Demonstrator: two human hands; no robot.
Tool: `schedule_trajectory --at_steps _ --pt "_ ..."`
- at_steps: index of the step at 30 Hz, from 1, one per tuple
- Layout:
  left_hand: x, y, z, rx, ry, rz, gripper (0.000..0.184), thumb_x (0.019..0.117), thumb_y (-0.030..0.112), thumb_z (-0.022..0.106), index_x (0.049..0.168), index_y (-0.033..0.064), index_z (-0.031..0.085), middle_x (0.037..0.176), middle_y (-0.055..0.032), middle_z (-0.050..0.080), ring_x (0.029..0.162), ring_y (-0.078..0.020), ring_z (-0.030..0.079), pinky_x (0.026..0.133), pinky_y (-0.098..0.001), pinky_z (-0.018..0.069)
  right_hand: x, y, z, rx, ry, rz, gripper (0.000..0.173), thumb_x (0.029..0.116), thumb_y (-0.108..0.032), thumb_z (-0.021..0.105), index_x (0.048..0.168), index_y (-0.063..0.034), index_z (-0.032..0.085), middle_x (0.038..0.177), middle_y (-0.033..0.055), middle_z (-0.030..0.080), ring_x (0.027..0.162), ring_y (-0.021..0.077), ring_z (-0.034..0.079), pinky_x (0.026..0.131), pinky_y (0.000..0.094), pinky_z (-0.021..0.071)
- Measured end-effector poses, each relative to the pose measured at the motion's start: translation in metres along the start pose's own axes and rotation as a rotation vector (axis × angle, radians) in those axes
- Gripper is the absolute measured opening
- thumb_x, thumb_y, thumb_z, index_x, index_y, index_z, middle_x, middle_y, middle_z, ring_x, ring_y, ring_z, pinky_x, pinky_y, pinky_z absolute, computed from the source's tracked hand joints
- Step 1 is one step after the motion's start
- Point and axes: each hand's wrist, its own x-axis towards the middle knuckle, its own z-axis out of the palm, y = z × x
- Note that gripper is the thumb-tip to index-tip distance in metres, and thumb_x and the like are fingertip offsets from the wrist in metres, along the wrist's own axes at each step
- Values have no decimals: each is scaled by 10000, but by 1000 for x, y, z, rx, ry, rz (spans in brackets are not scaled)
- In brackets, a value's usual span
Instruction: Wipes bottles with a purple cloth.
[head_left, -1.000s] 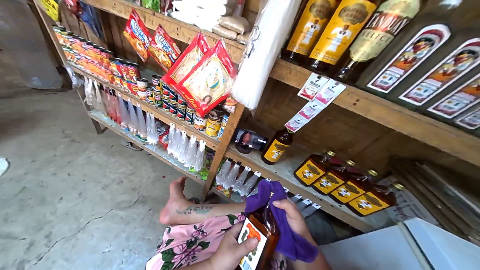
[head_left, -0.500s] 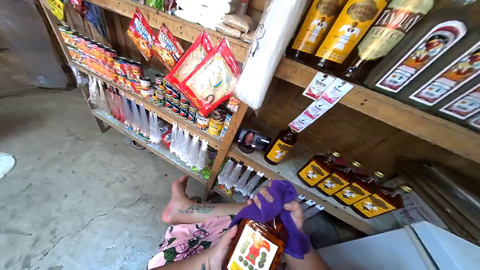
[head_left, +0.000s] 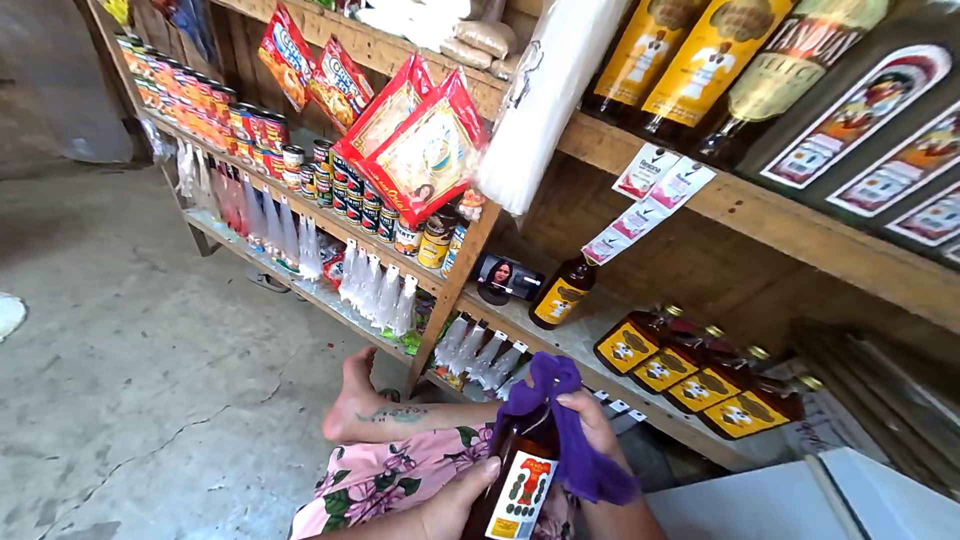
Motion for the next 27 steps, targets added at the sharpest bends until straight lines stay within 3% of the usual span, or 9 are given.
schedule_trajectory --at_steps 2,4,8,12,15,17,19,23,27 --pt "2 3 7 117 100 5 862 897 712 573 1449 74 395 1172 -24 701 1069 -132 689 962 -350 569 1 -2 6 -140 95 34 397 871 -35 499 1267 -27 534 1036 -31 719 971 7 678 899 206 561" --pt "4 5 9 171 136 -23 817 943 647 527 1488 72 334 1182 -24 692 1062 -131 689 940 -350 578 2 -1 8 -207 161 54 461 883 -34 481 1340 23 496 1084 -9 697 996 0 663 913 193 547" --pt "6 9 6 88 71 -68 821 860 802 520 1353 145 534 1142 6 722 1049 -125 694 908 -330 584 -4 -5 4 -150 167 -54 362 851 -14 485 1205 -50 555 977 -62 726 923 -9 686 862 192 570" --pt "10 4 -8 17 -165 -87 684 891 776 503 1234 204 657 1080 2 731 927 -96 696 808 -254 582 -8 -8 -8 114 -27 -238 218 847 -139 636 1043 -172 725 955 -51 756 923 26 702 859 233 576" --pt "8 4 -8 56 -231 -61 651 823 782 597 1182 249 700 1009 47 746 898 -59 706 795 -241 587 9 4 -11 425 -394 -224 256 900 -263 671 1132 -167 722 998 -14 719 970 123 678 901 342 543" --pt "2 9 -1 146 -129 -77 766 746 853 599 1154 207 644 947 60 733 840 -57 711 731 -250 599 11 16 -6 507 -466 -153 298 905 -272 671 1178 -160 711 1030 -6 719 999 143 676 930 368 534" --pt "3 -1 -12 114 -125 -44 763 732 855 611 1134 207 653 901 46 726 775 -65 707 671 -250 599 9 26 -6 528 -436 -100 279 902 -256 680 1154 -143 718 1031 11 723 1018 159 679 952 387 531" --pt "6 -9 -19 128 -128 114 646 843 728 633 1226 208 650 1069 63 738 973 -44 699 871 -259 579 8 24 -9 404 -345 -72 249 876 -233 693 1100 -132 735 1034 39 737 1020 167 694 950 387 549" --pt "2 10 11 290 66 167 653 824 694 681 1137 128 595 962 129 707 894 28 676 831 -197 560 1 12 -4 230 -176 -58 248 838 -187 706 1078 -128 727 1010 31 750 980 132 711 904 346 577"
